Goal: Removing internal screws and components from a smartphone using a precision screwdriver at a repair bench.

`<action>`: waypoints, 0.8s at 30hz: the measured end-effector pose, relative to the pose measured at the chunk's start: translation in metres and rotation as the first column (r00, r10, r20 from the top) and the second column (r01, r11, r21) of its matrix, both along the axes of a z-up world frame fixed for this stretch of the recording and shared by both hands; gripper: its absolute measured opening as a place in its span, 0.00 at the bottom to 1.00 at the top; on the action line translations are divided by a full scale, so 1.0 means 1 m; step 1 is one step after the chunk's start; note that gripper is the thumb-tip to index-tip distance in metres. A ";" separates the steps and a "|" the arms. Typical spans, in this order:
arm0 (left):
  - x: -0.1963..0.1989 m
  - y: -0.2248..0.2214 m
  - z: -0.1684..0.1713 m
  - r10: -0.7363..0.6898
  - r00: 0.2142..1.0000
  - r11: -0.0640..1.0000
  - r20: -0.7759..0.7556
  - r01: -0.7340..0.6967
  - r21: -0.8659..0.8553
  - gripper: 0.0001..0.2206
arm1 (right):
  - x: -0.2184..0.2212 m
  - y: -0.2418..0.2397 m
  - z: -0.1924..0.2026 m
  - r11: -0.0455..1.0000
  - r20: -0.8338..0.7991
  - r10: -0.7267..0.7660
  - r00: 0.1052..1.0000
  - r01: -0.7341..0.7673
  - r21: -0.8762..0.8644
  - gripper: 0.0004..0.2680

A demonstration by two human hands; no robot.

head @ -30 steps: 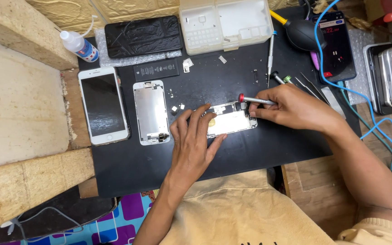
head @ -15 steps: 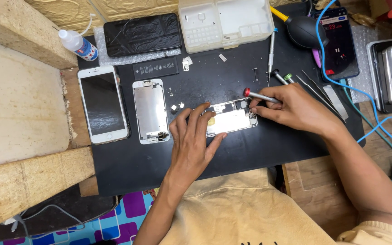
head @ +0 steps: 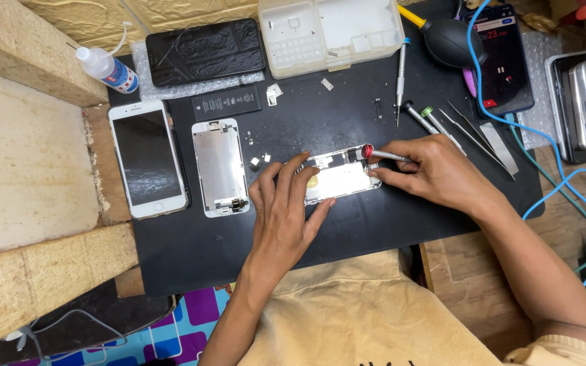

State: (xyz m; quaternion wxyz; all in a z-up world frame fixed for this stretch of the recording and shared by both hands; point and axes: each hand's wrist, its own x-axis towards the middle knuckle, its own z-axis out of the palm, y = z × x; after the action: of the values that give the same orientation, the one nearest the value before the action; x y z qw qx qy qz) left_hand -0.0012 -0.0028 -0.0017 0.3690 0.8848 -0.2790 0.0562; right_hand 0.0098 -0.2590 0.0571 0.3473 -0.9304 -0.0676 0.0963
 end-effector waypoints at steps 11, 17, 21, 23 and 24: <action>-0.002 -0.028 0.011 -0.138 0.959 0.981 0.246 0.099 0.166 0.21 | -0.012 -0.019 -0.020 0.983 0.154 -0.117 0.981 0.092 0.160 0.05; -0.001 -0.035 0.010 -0.159 0.952 0.973 0.261 0.107 0.204 0.21 | -0.016 -0.015 -0.031 0.969 0.229 -0.159 0.960 0.107 0.222 0.03; 0.001 -0.038 0.007 -0.161 0.957 0.973 0.241 0.113 0.202 0.22 | -0.015 -0.013 -0.031 0.972 0.243 -0.124 0.962 0.068 0.226 0.04; 0.001 -0.039 0.007 -0.161 0.958 0.973 0.236 0.115 0.199 0.22 | -0.016 -0.015 -0.035 0.974 0.243 -0.118 0.963 0.064 0.218 0.03; 0.001 -0.040 0.007 -0.162 0.959 0.974 0.231 0.117 0.196 0.22 | -0.016 -0.015 -0.037 0.976 0.244 -0.113 0.963 0.061 0.210 0.03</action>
State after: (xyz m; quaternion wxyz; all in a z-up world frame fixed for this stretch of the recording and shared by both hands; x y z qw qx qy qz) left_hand -0.0006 -0.0424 0.0055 0.2529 0.8788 -0.3884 0.1134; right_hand -0.0065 -0.2741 0.0200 0.4316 -0.8973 -0.0799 -0.0464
